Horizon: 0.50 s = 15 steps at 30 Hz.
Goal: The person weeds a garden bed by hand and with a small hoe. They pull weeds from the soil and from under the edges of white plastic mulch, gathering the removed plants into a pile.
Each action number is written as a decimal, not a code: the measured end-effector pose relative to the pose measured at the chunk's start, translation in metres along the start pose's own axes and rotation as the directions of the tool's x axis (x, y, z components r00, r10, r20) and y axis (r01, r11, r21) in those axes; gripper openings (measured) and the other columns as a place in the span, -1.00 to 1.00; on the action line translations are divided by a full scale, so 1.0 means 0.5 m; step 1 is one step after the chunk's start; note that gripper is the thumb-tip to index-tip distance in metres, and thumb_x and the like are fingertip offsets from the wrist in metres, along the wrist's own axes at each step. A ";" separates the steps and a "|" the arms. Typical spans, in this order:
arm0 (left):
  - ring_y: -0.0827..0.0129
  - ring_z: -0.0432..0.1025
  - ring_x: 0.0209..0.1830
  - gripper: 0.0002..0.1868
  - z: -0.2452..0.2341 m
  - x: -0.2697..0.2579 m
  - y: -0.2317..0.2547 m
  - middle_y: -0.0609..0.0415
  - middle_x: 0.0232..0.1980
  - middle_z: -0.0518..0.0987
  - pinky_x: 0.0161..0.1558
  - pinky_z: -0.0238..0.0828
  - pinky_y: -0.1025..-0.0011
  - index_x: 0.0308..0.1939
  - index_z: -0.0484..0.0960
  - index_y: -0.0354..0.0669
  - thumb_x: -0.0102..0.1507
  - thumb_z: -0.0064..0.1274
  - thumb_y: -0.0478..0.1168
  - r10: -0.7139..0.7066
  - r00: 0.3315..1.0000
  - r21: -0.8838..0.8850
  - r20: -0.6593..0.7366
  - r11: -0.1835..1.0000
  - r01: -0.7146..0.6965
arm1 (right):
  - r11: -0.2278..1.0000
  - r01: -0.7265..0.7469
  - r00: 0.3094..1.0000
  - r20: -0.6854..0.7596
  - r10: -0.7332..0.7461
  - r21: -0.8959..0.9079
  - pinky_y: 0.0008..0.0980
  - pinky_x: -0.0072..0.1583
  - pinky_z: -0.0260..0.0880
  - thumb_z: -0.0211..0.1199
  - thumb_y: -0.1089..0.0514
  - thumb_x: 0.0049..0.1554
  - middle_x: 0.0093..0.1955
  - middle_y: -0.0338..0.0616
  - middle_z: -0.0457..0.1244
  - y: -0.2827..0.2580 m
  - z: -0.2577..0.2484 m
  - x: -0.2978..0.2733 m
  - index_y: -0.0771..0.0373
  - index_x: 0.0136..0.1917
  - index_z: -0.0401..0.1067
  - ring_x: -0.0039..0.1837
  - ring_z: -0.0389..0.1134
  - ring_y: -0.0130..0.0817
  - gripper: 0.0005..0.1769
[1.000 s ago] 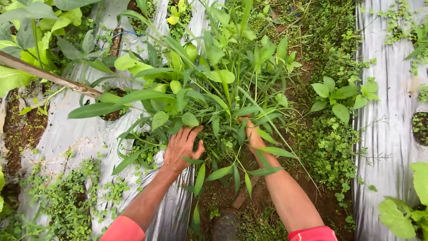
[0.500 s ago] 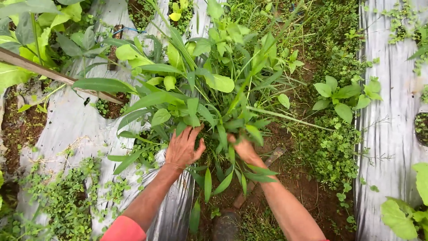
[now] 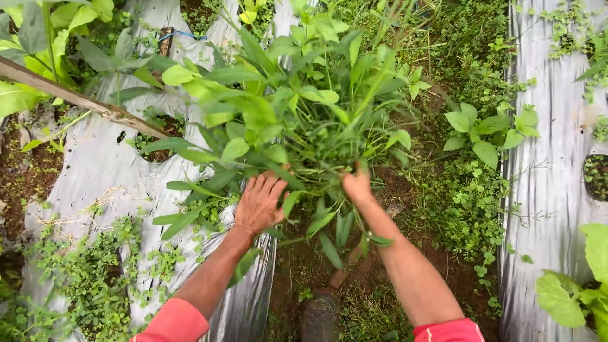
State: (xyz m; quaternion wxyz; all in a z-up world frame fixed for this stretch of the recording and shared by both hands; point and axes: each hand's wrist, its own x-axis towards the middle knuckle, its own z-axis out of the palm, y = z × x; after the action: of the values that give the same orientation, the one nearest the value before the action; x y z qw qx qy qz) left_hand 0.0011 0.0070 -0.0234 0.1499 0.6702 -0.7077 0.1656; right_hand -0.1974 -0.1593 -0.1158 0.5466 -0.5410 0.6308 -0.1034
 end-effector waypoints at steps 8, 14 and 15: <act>0.06 0.48 0.06 -0.47 -0.008 0.021 0.010 0.01 0.15 0.49 0.00 0.49 0.16 0.29 0.51 0.10 0.21 -0.03 -0.08 -0.081 0.996 -0.065 0.034 0.994 0.083 | 0.983 0.022 0.998 0.050 -0.032 0.180 0.23 0.50 -0.02 0.18 -0.09 0.22 0.55 0.55 -0.06 0.051 -0.178 0.005 0.47 0.62 -0.04 0.57 -0.01 0.34 -0.08; 0.15 0.45 -0.02 -0.48 0.013 0.008 -0.003 0.03 0.21 0.44 0.05 0.45 0.24 0.29 0.44 0.11 0.22 -0.06 -0.07 -0.043 0.999 -0.047 0.021 0.998 0.044 | 0.993 0.108 0.987 0.115 -0.112 0.038 0.16 0.51 0.03 0.32 -0.24 0.10 0.50 0.46 0.07 0.063 -0.199 -0.009 0.45 0.52 0.21 0.54 0.06 0.30 -0.05; 0.15 0.45 -0.02 -0.48 0.010 0.009 -0.001 0.03 0.21 0.44 0.05 0.45 0.24 0.29 0.44 0.11 0.22 -0.06 -0.07 -0.040 0.999 -0.051 0.020 0.998 0.041 | 0.994 0.107 0.988 0.111 -0.111 0.038 0.16 0.51 0.03 0.32 -0.24 0.10 0.50 0.46 0.07 0.219 -0.157 0.153 0.45 0.52 0.21 0.54 0.06 0.30 -0.05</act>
State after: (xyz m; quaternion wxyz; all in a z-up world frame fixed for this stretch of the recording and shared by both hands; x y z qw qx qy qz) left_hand 0.0016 0.0008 -0.0260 0.1636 0.6820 -0.6993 0.1380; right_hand -0.3087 -0.2135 -0.2090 0.5833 -0.5709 0.5668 -0.1125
